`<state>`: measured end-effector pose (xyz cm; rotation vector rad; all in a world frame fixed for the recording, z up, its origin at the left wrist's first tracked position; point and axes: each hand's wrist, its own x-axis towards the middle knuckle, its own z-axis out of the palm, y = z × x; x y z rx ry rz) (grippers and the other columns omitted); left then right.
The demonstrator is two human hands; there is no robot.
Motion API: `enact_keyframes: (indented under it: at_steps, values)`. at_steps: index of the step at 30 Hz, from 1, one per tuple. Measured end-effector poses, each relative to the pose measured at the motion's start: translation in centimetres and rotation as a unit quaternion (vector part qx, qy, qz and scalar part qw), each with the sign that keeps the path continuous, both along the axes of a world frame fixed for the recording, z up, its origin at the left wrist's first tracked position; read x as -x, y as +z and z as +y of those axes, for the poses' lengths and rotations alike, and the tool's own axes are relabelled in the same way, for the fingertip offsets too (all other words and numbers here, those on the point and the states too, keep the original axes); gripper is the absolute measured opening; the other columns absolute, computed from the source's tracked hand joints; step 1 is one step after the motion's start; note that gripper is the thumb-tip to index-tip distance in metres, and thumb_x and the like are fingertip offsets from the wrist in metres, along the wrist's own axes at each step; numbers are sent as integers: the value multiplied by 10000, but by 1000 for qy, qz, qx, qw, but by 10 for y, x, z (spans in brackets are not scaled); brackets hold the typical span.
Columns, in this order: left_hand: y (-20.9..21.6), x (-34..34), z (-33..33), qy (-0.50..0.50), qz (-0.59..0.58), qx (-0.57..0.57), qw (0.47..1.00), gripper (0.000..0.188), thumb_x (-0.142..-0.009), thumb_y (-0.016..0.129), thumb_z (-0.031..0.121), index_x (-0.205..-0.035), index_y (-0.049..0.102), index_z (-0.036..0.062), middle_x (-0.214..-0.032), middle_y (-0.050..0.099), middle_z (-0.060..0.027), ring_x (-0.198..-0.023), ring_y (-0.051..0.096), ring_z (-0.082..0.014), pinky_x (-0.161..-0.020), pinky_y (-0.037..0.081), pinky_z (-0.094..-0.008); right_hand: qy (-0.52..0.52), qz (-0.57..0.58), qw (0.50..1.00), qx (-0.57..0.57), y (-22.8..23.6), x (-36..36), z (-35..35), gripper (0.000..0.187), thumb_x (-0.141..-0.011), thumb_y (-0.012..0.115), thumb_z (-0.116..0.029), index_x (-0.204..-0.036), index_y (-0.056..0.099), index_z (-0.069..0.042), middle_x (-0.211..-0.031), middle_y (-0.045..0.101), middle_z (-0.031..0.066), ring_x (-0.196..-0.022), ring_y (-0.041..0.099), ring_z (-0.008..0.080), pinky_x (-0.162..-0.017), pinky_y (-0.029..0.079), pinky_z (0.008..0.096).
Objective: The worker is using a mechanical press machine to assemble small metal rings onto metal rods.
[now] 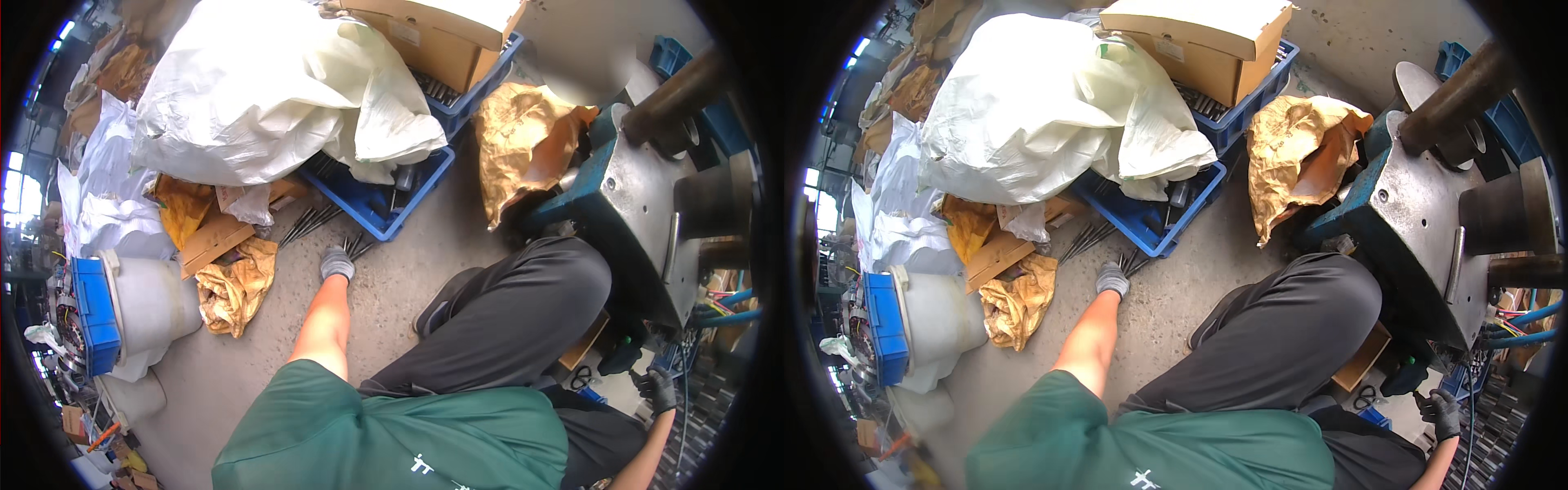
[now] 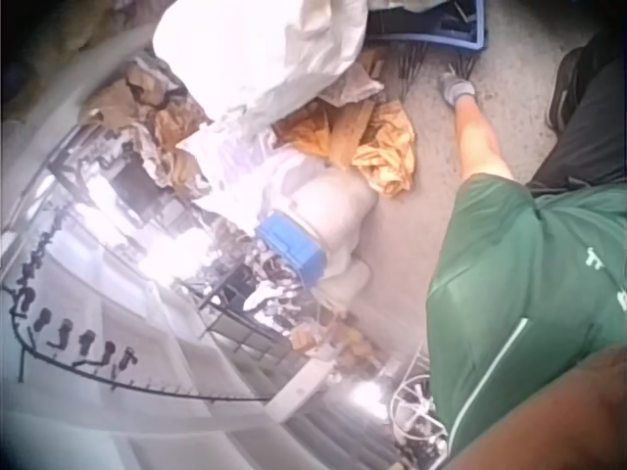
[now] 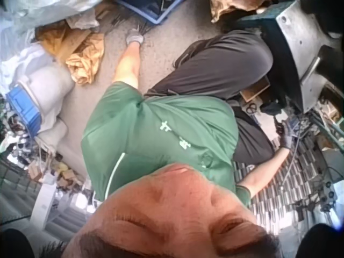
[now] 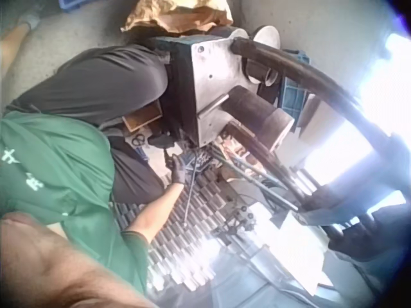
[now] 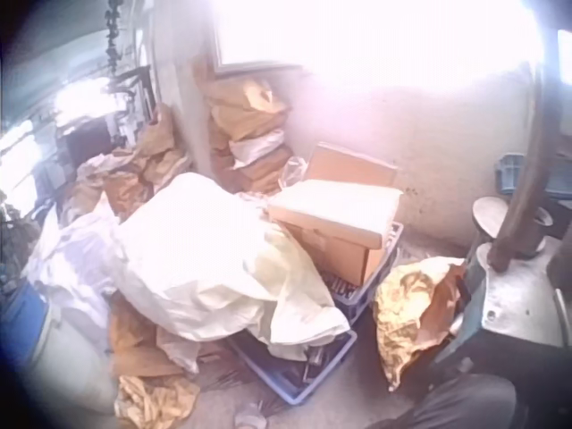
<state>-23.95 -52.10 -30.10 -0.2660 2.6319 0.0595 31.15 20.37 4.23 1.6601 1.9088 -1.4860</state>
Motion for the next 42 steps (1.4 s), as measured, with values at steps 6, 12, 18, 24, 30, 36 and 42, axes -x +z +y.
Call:
enact_keyframes:
  at_steps: [6, 12, 18, 24, 30, 36, 42]
  values:
    - [2, 2, 15, -51, 0, 27, 998, 239, -839, 737, 115, -1062, 766, 34, -1144, 736, -234, -1113, 710, -373, -933, 590, -424, 33, 12, 999, -36, -5, -4, 7, 255, -994, 617, -218, -1182, 622, -46, -833, 718, 94, -629, 695, 183, -513, 558, 290]
    - [9, -12, 12, -39, 20, 5, 999, 315, -793, 741, 95, -1096, 720, 11, -1146, 723, -256, -1121, 698, -394, -962, 566, -450, 59, -17, 998, -28, 3, 25, -12, 260, -993, 616, -228, -1170, 626, -39, -830, 716, 94, -654, 702, 186, -538, 555, 295]
    - [32, -29, 31, -51, -30, -17, 998, 356, -796, 703, 114, -1134, 682, 2, -1164, 700, -286, -1128, 680, -428, -964, 554, -481, 51, -5, 998, -24, 3, 27, -20, 235, -982, 606, -190, -1144, 633, -22, -797, 699, 84, -613, 669, 166, -536, 534, 280]
    - [61, -6, 16, -189, -155, 26, 969, 493, -804, 658, 144, -1270, 640, -16, -1170, 690, -325, -1155, 673, -427, -973, 544, -486, 73, 87, 994, -5, -11, 32, -7, 201, -973, 621, -158, -1093, 606, 3, -743, 657, 84, -553, 613, 149, -488, 477, 271]
    - [81, 12, 34, -470, -395, 213, 760, 561, -846, 618, 213, -1387, 623, 65, -1308, 692, -185, -1174, 685, -366, -973, 554, -440, 79, 115, 990, 4, -4, 49, -19, 254, -953, 640, -151, -1127, 580, 24, -710, 644, 107, -453, 583, 174, -419, 457, 294]
    - [19, 7, -40, -395, -327, 160, 843, 484, -969, 521, 405, -1423, 609, 262, -1386, 644, -167, -1184, 648, -361, -1011, 504, -491, 111, 104, 988, 3, -4, 81, -29, 214, -927, 626, -124, -1066, 618, 39, -694, 618, 84, -471, 569, 151, -410, 437, 284]
    - [28, -1, -37, -373, -395, 198, 816, 566, -1015, 431, 460, -1569, 385, 355, -1559, 488, -127, -1391, 510, -340, -1187, 361, -479, 149, 85, 985, -22, 24, 81, -44, 277, -929, 627, -122, -1113, 632, 86, -701, 626, 114, -486, 578, 181, -442, 452, 291]
